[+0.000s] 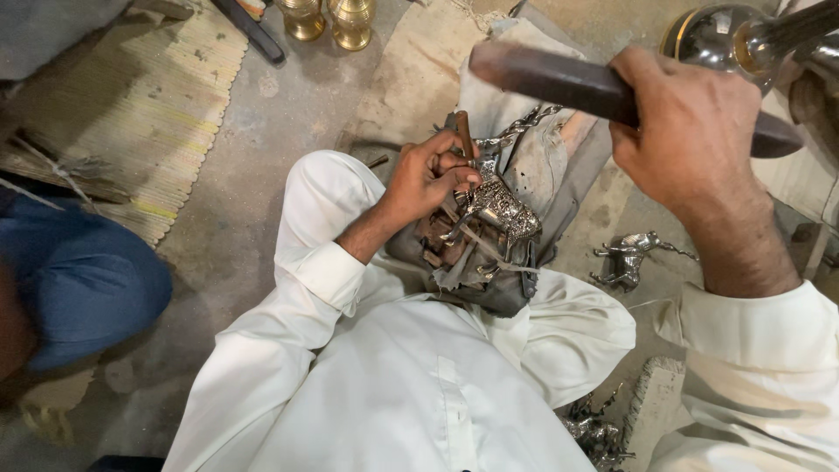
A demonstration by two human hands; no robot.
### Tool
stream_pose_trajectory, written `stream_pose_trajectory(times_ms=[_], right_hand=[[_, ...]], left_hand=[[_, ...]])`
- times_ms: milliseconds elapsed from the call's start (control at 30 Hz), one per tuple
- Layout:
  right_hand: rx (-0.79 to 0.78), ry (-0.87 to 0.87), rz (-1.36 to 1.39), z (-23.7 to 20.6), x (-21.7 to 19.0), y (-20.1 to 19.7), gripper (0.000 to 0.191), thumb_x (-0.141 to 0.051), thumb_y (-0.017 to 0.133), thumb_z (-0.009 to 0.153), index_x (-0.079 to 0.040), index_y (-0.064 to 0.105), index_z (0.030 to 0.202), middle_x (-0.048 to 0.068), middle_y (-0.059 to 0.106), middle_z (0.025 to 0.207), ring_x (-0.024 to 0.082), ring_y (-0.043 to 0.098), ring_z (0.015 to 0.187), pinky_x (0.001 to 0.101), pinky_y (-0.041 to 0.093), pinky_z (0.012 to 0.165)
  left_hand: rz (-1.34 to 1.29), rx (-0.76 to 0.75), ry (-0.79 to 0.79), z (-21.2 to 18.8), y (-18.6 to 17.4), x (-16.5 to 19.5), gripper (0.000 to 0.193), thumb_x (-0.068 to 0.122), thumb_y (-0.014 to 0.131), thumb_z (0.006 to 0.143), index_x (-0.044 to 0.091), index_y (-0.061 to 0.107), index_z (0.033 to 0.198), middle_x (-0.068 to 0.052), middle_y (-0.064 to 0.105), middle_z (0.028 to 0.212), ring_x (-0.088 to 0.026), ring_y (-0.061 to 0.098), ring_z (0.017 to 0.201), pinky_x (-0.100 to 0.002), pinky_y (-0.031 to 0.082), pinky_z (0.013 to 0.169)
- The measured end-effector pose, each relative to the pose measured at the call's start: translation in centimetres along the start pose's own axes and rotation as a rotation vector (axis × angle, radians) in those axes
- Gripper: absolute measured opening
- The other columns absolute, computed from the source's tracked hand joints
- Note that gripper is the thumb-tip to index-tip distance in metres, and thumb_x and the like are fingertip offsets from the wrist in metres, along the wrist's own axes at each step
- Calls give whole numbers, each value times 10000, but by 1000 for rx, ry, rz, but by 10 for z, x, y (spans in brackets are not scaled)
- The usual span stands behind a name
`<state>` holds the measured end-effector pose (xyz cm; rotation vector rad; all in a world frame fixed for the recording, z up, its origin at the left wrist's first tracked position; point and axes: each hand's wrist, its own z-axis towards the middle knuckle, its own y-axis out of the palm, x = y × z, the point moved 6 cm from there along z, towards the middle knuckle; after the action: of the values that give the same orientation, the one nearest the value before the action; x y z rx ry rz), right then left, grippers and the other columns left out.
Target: The person sits cross-legged on the floor with a silver metal animal figurine strapped to a padded board on their lap. They hold a small chisel against the figurine's surface and strike it with a wooden mallet, repositioning the figurine and chisel repeatedly to work different areas of the decoration.
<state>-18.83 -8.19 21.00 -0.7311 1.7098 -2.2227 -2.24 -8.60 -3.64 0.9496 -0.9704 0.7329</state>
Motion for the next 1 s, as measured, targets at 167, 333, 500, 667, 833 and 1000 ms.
stream_pose_trajectory(times_ms=[167,333,500,667,833,1000], right_hand=[[104,86,177,-5,18,4,263,-115,793,945,-34,609,1114,134,645,764,358,672,726,448,489,681],[161,85,272,-7,20,7,285,-136,809,976,-10,585,1099,141,652,838,345,667,737,439,491,686],[-144,17,-80,-4,2,15,320,-75,749,857,-94,661,1164,106,695,820,335,696,735,459,509,660],[-10,-20,13,-1,-6,-8,306,-106,750,848,-89,651,1136,103,700,904,338,700,812,459,506,706],[-82,-40,-162,-4,-9,-6,318,-55,731,806,-124,680,1112,94,706,875,324,698,761,439,507,651],[-111,34,-79,-8,-7,-4,361,-74,742,805,-107,665,1156,100,683,839,332,691,745,462,507,669]], left_hand=[[51,-62,-12,1,-1,-4,284,-178,569,976,-48,598,1226,-110,775,966,-166,756,976,-287,638,835],[146,-99,10,0,0,7,320,-164,553,951,-20,592,1233,-125,788,1015,-164,776,1033,-285,661,894],[209,-83,81,-2,6,16,270,-155,613,944,-34,622,1186,-135,776,1049,-179,785,1021,-295,655,878],[259,-50,26,-2,5,18,263,-143,609,926,-30,618,1163,-106,802,975,-170,794,989,-280,645,843],[223,-78,119,-3,11,27,292,-168,567,899,-18,615,1145,-116,772,1055,-157,787,1039,-292,644,884],[461,-5,99,-6,8,27,252,-49,751,911,8,651,1136,-110,787,871,-148,767,817,-283,579,741]])
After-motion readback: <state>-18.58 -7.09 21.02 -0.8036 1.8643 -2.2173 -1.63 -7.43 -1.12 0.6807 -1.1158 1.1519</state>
